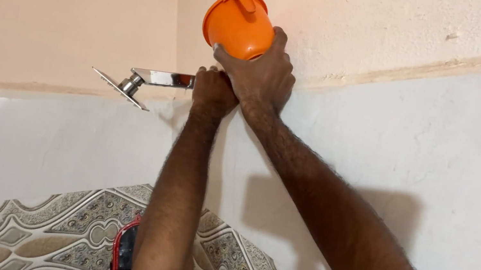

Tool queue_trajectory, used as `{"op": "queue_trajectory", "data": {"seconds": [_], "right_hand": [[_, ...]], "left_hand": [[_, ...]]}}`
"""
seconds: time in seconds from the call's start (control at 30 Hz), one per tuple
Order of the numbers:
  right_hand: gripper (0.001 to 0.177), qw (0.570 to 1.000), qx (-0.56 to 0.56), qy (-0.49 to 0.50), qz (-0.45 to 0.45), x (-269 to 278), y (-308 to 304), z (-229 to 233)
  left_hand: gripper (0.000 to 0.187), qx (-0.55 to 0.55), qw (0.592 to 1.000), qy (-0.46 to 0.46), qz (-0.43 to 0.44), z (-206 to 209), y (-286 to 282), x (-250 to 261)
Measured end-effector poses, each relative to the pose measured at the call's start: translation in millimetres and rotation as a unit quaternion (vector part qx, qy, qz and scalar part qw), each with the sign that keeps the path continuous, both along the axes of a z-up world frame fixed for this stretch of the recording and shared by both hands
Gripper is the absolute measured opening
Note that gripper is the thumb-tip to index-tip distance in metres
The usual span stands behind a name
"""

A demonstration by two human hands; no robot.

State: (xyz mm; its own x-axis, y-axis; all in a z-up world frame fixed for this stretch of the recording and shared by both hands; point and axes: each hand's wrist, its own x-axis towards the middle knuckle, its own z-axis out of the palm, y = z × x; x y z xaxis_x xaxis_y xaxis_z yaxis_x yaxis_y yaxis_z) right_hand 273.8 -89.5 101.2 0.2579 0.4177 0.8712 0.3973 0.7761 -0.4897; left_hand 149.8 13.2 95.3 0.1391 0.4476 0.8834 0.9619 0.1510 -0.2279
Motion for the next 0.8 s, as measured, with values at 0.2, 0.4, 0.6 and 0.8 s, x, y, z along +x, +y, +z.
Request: {"op": "queue_trajectory", "data": {"seconds": [0.2, 0.4, 0.6, 0.8], "right_hand": [[0.104, 0.999, 0.009, -0.021, -0.029, -1, 8, -1], [0.099, 0.994, 0.02, -0.088, -0.062, 2, 7, 0], [0.098, 0.986, 0.011, -0.124, -0.11, 7, 5, -1], [0.103, 0.982, 0.033, -0.13, -0.133, 10, 17, -6]], "left_hand": [[0.033, 0.072, 0.984, 0.16, 0.02, -9, 13, -29], [0.042, -0.026, 0.996, 0.087, 0.0, 0, -16, -8], [0.039, -0.031, 0.998, -0.029, 0.039, -4, 12, 5], [0.032, 0.17, 0.967, 0.04, 0.185, -27, 47, 2]]}}
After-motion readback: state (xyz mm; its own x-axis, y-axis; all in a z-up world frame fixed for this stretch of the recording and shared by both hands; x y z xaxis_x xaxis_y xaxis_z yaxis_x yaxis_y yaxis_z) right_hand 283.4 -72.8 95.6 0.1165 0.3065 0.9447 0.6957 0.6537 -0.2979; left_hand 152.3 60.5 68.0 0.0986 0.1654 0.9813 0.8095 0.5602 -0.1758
